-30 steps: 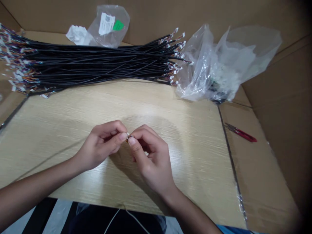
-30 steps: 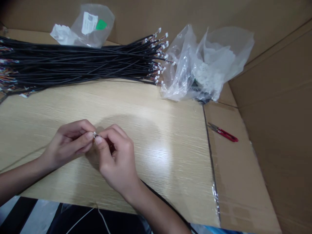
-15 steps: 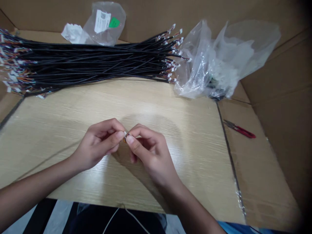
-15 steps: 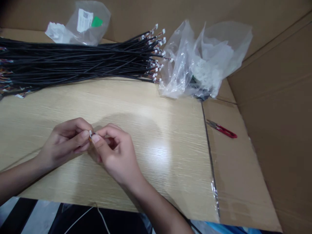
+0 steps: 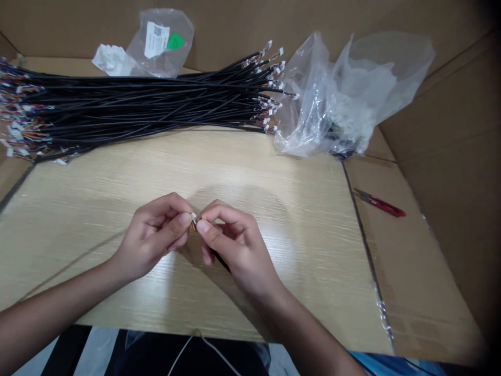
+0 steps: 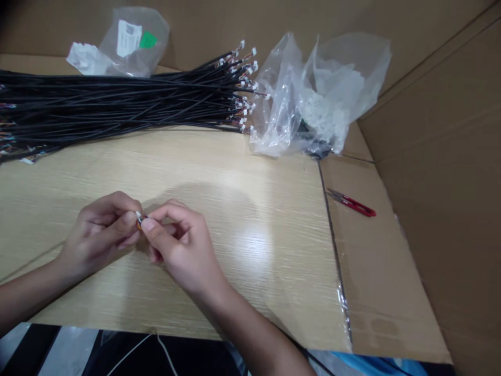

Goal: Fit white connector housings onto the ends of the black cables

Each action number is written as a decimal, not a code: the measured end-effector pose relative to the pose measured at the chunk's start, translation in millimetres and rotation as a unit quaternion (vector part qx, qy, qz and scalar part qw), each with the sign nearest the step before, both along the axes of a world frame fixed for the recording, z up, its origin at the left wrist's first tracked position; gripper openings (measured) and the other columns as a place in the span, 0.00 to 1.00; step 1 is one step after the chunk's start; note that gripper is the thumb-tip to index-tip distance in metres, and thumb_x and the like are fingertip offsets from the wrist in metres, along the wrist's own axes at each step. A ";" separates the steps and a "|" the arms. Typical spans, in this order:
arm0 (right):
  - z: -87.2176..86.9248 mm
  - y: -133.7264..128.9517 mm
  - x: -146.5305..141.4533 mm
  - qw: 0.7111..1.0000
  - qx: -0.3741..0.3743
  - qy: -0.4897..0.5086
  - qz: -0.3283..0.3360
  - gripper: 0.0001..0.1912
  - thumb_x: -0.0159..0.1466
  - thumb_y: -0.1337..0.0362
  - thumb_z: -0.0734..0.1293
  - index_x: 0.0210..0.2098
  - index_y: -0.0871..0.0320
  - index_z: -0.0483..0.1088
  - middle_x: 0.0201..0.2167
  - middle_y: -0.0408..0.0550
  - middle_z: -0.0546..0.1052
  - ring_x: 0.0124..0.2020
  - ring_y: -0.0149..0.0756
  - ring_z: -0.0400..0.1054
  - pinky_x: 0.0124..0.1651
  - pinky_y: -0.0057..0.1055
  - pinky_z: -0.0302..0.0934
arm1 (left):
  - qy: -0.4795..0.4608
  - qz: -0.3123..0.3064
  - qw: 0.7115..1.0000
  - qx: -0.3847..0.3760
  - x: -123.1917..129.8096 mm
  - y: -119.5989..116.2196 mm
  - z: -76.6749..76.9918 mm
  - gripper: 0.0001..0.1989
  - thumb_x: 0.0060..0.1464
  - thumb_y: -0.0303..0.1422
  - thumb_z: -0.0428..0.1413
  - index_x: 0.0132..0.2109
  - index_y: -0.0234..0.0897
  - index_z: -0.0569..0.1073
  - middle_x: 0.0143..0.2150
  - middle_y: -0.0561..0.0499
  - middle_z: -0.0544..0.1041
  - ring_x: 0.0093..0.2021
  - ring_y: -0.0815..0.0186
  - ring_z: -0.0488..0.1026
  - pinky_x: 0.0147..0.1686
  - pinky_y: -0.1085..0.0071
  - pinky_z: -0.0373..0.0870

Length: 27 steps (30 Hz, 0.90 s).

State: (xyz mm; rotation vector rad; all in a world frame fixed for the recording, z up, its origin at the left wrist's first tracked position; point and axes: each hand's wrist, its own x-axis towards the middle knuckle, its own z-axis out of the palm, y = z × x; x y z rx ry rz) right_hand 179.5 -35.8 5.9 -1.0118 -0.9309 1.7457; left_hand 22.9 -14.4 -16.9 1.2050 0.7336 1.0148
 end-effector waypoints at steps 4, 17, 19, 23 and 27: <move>-5.1 2.3 2.1 0.996 -0.046 0.068 0.040 0.12 0.58 0.60 0.73 0.25 0.59 0.69 0.17 0.38 0.68 0.16 0.23 0.60 0.22 0.23 0.54 | 0.018 -0.009 1.000 0.001 -0.4 -0.3 0.6 0.10 0.60 0.33 0.56 0.32 0.32 0.69 0.20 0.56 0.62 0.17 0.80 0.60 0.16 0.85 0.57; -9.1 3.2 4.1 0.992 -0.062 0.091 0.064 0.13 0.57 0.59 0.73 0.25 0.61 0.69 0.15 0.36 0.67 0.15 0.22 0.59 0.22 0.22 0.52 | 0.152 0.007 0.982 0.113 -5.7 2.6 7.0 0.13 0.60 0.35 0.55 0.30 0.32 0.71 0.18 0.56 0.63 0.17 0.80 0.59 0.16 0.86 0.56; -6.8 3.7 4.8 0.994 -0.059 0.063 0.065 0.13 0.58 0.58 0.72 0.25 0.60 0.69 0.13 0.36 0.66 0.15 0.22 0.59 0.22 0.22 0.52 | 0.137 -0.008 0.987 0.083 -5.4 3.5 6.9 0.14 0.61 0.37 0.54 0.30 0.32 0.69 0.18 0.56 0.62 0.17 0.80 0.58 0.16 0.86 0.55; 0.3 5.7 6.2 0.998 -0.037 0.008 0.049 0.14 0.59 0.55 0.70 0.27 0.60 0.68 0.13 0.36 0.66 0.14 0.22 0.56 0.20 0.22 0.50 | 0.091 -0.050 0.995 -0.008 -6.4 4.6 4.6 0.15 0.62 0.40 0.52 0.33 0.32 0.67 0.18 0.58 0.59 0.18 0.79 0.56 0.17 0.85 0.54; 2.5 7.5 6.5 0.997 0.005 -0.059 0.046 0.14 0.60 0.54 0.69 0.27 0.59 0.68 0.12 0.35 0.64 0.14 0.22 0.53 0.18 0.22 0.47 | 0.102 -0.087 0.989 -0.054 -8.8 7.0 2.4 0.18 0.62 0.44 0.51 0.33 0.31 0.65 0.19 0.58 0.59 0.19 0.80 0.55 0.18 0.84 0.52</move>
